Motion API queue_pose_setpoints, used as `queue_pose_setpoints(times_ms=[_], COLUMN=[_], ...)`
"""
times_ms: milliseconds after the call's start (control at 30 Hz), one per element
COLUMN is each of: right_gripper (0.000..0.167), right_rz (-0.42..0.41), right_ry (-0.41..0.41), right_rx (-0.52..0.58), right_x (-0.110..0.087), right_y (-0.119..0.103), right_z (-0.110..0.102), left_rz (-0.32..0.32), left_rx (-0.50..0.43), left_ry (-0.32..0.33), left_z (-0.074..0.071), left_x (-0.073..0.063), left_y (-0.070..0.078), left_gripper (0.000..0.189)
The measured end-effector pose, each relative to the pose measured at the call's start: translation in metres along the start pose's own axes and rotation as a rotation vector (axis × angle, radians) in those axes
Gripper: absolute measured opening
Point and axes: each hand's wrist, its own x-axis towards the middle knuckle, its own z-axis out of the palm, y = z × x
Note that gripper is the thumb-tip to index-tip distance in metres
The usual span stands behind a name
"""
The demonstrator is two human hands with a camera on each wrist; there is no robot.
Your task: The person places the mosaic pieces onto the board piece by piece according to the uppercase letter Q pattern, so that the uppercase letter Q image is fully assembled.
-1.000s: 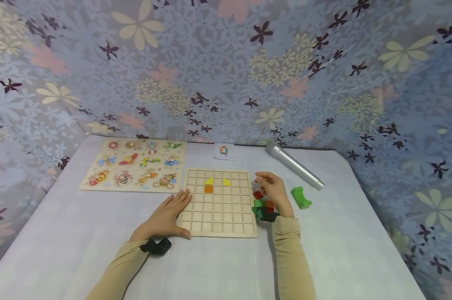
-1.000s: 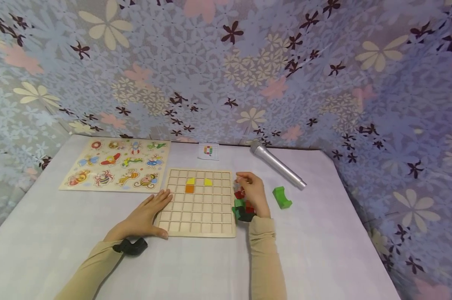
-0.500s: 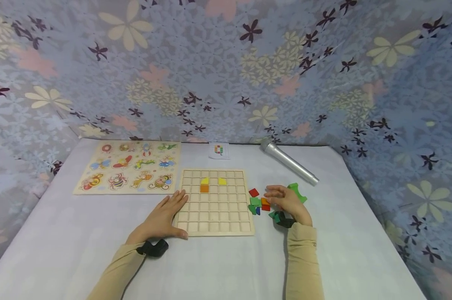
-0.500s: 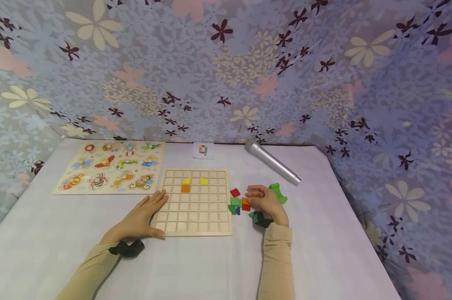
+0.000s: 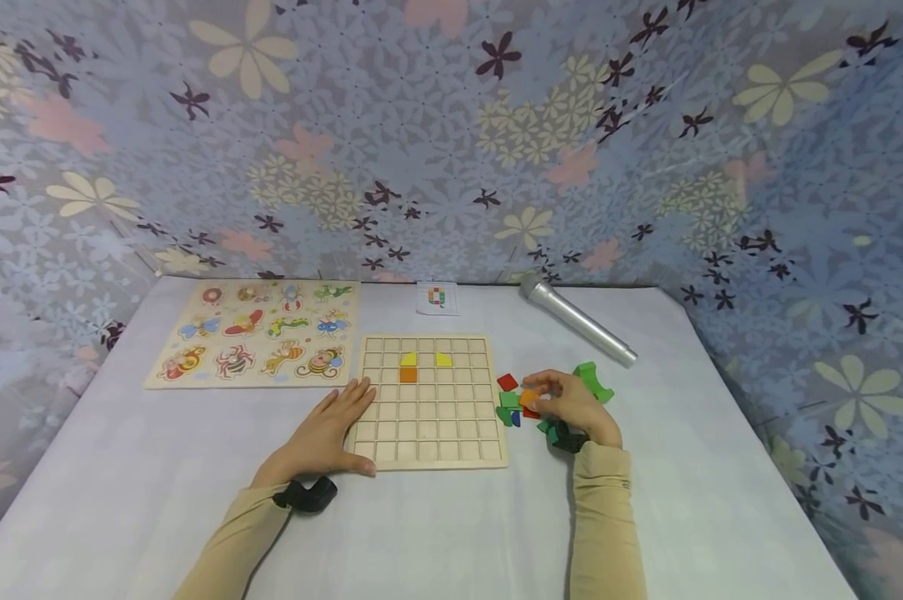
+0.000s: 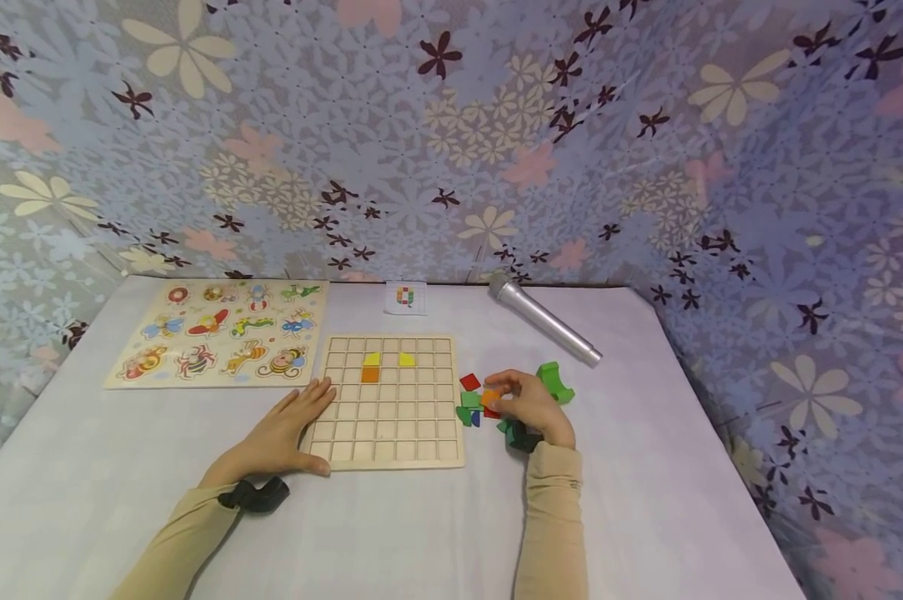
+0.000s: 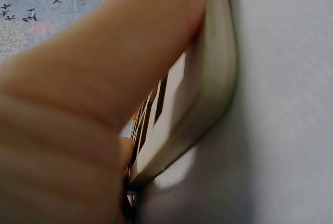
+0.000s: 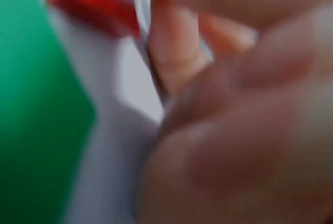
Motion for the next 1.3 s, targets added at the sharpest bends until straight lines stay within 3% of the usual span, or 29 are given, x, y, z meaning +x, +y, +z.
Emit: queue_pose_setpoints(times_ms=[133,233,367,533,800,1067,1300], right_gripper=[0.033,0.03,0.026,0.026,0.021,0.015,0.013], right_rz=[0.07,0.105,0.121,0.112,-0.049,-0.1,-0.162], right_ry=[0.07,0.097,0.108,0.172,0.07,0.11,0.154], right_rx=[0.015,0.109,0.236,0.344,0.25,0.208,0.074], right_x=[0.005,0.009,0.008,0.024,0.048,0.049,0.048], right_y=[-0.004,-0.008,-0.026,-0.038,-0.075,-0.088,-0.092], right_z=[0.004,0.006,0.01,0.029,0.081,0.12,0.131], left_rz=[-0.001,0.001,0.008,0.01,-0.028,-0.025,-0.011], left_rx=[0.0,0.002,0.003,-0.006,-0.022,-0.024,-0.015], left_ry=[-0.001,0.0,-0.005,-0.013,-0.018,-0.028,-0.001], left_z=[0.001,0.002,0.002,0.003,0.001,0.004,0.004], left_x=[0.001,0.001,0.001,0.002,0.002,-0.002,0.003], left_y=[0.0,-0.002,-0.002,-0.001,-0.003,-0.004,-0.004], left_gripper=[0.117,0.117,0.117,0.116,0.118,0.117,0.115])
